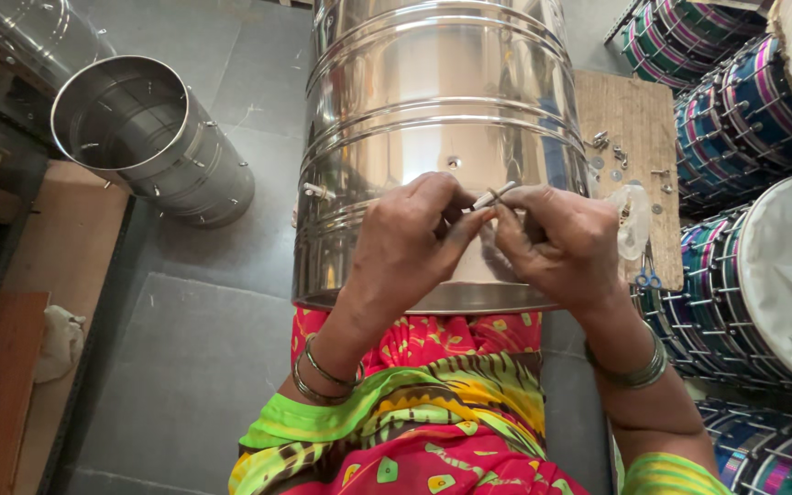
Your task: The person secures a metal fastener onto a large stainless steel cylindrical container using pliers. She repeatedly tightens the fastener and adjusts its position on the container's side.
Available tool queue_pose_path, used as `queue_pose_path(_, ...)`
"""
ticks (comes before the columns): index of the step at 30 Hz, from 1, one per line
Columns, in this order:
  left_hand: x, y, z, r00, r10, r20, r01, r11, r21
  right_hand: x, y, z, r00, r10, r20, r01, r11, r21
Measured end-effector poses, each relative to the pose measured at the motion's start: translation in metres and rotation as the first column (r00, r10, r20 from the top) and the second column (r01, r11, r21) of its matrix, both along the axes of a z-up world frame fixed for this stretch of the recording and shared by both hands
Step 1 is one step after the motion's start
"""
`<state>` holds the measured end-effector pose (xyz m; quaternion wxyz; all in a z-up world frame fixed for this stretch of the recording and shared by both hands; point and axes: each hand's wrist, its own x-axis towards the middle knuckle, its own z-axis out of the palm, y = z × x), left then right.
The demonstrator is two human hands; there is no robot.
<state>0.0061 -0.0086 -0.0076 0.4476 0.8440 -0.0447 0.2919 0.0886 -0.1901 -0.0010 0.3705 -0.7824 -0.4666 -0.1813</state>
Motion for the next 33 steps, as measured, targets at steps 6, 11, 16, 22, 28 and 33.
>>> queue_pose_path(6, -0.001, 0.009, -0.004, 0.995, -0.063, -0.083, 0.035, 0.951, -0.308, -0.001, -0.001, 0.002, 0.958, 0.095, -0.271, -0.081, 0.995, 0.064)
queue_pose_path(11, -0.004, 0.035, -0.002, 0.991, 0.134, -0.013, -0.133, 0.961, -0.243, 0.003, -0.001, 0.000, 0.930, 0.034, -0.367, -0.006, 0.997, 0.078)
queue_pose_path(16, -0.008, 0.055, 0.004, 0.995, 0.092, -0.043, -0.097, 0.986, -0.134, 0.004, -0.004, -0.003, 0.929, 0.035, -0.369, -0.011, 0.998, 0.065)
queue_pose_path(22, 0.005, 0.059, 0.012, 0.999, 0.018, -0.046, -0.011, 0.988, 0.155, 0.004, -0.002, -0.002, 0.922, 0.067, -0.381, -0.040, 0.996, 0.078)
queue_pose_path(28, 0.015, 0.060, 0.029, 0.991, 0.008, -0.134, 0.041, 0.934, 0.355, 0.003, 0.000, 0.000, 0.926, 0.069, -0.370, -0.047, 0.997, 0.067)
queue_pose_path(33, 0.031, 0.052, 0.048, 0.967, 0.040, -0.252, 0.089, 0.873, 0.480, 0.003, 0.003, 0.001, 0.925, 0.089, -0.369, -0.068, 0.995, 0.071)
